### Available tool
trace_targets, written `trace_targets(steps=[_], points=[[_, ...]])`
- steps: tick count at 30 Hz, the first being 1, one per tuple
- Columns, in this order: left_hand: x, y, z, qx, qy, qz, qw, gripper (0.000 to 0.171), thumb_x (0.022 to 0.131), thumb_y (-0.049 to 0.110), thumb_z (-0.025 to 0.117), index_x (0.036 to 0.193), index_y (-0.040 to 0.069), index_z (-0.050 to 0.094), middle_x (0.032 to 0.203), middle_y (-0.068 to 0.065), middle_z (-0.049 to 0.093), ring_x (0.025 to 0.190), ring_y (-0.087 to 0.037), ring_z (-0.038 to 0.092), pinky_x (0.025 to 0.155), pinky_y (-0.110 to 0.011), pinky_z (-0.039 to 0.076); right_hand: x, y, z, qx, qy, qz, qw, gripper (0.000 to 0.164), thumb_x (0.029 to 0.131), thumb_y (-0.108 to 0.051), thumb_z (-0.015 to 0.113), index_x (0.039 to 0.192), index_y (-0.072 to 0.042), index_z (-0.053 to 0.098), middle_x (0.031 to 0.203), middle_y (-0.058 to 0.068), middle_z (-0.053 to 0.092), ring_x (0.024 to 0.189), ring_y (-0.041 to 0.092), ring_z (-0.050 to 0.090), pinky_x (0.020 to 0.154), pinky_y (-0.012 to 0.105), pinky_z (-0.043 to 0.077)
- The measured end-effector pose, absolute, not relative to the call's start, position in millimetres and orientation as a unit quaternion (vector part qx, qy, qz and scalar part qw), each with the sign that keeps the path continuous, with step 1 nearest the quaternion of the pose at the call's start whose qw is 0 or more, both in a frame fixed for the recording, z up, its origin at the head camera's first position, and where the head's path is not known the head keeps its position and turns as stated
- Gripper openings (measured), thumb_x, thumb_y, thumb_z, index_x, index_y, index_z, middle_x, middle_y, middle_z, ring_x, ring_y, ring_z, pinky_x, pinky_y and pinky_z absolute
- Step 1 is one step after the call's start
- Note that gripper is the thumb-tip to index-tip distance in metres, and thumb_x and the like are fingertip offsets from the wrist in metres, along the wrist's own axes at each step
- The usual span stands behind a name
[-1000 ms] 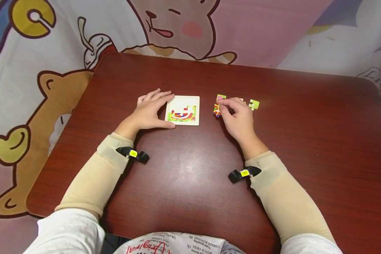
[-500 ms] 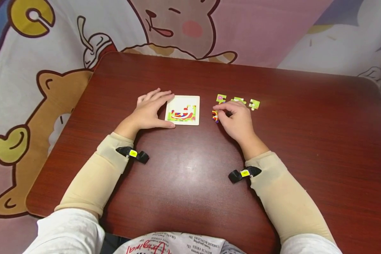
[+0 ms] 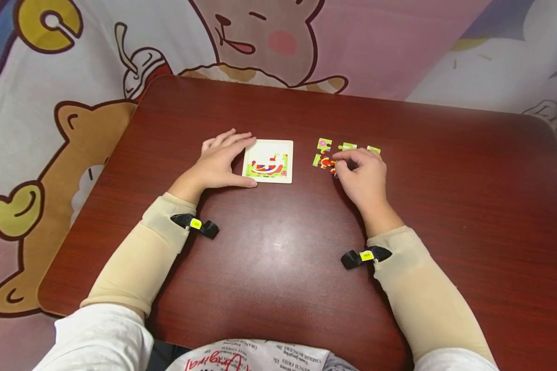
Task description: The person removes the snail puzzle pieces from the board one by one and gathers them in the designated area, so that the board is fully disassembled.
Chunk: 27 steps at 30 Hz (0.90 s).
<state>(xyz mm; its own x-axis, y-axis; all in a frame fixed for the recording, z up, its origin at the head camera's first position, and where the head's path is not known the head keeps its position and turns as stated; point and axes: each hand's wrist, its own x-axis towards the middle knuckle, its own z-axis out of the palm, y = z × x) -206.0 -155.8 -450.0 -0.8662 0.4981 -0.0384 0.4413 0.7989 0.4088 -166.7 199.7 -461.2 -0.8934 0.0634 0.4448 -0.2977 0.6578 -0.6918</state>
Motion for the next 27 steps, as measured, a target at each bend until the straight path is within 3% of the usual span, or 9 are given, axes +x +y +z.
trace_targets(steps=[6,15,23,27], points=[[-206,-156,-450,0.247,0.946,0.198,0.072,0.116,0.074,0.077,0.082,0.168,0.024,0.039,0.173,0.005,0.031,0.162,-0.029,0.015,0.116,-0.055,0.018,-166,209,-460,0.061,-0.891,0.388,0.228,0.02,0.087,-0.002,0.067,0.093,-0.004,0.086,0.088,0.016,0.078,0.088,0.037,0.062,0.078,0.033,0.036],[-206,-156,-450,0.248,0.945,0.199,0.073,0.117,0.073,0.078,0.081,0.168,0.024,0.039,0.173,0.005,0.031,0.162,-0.029,0.015,0.116,-0.056,0.018,-164,218,-462,0.076,-0.899,0.365,0.229,0.02,0.086,-0.001,0.071,0.097,-0.006,0.087,0.087,0.014,0.077,0.082,0.033,0.055,0.077,0.033,0.032],[-206,-157,-449,0.248,0.945,0.199,0.073,0.117,0.073,0.077,0.082,0.168,0.024,0.039,0.173,0.005,0.031,0.162,-0.029,0.015,0.116,-0.056,0.018,-165,219,-462,0.081,-0.903,0.352,0.235,0.017,0.087,0.0,0.07,0.094,0.0,0.085,0.092,0.021,0.071,0.092,0.044,0.053,0.084,0.049,0.034],[-205,-155,-450,0.249,0.945,0.199,0.071,0.116,0.074,0.077,0.082,0.168,0.024,0.039,0.173,0.005,0.031,0.162,-0.029,0.015,0.116,-0.056,0.018,-165,219,-461,0.083,-0.899,0.35,0.249,0.017,0.09,-0.001,0.068,0.095,0.001,0.084,0.093,0.021,0.067,0.093,0.043,0.052,0.084,0.048,0.034]])
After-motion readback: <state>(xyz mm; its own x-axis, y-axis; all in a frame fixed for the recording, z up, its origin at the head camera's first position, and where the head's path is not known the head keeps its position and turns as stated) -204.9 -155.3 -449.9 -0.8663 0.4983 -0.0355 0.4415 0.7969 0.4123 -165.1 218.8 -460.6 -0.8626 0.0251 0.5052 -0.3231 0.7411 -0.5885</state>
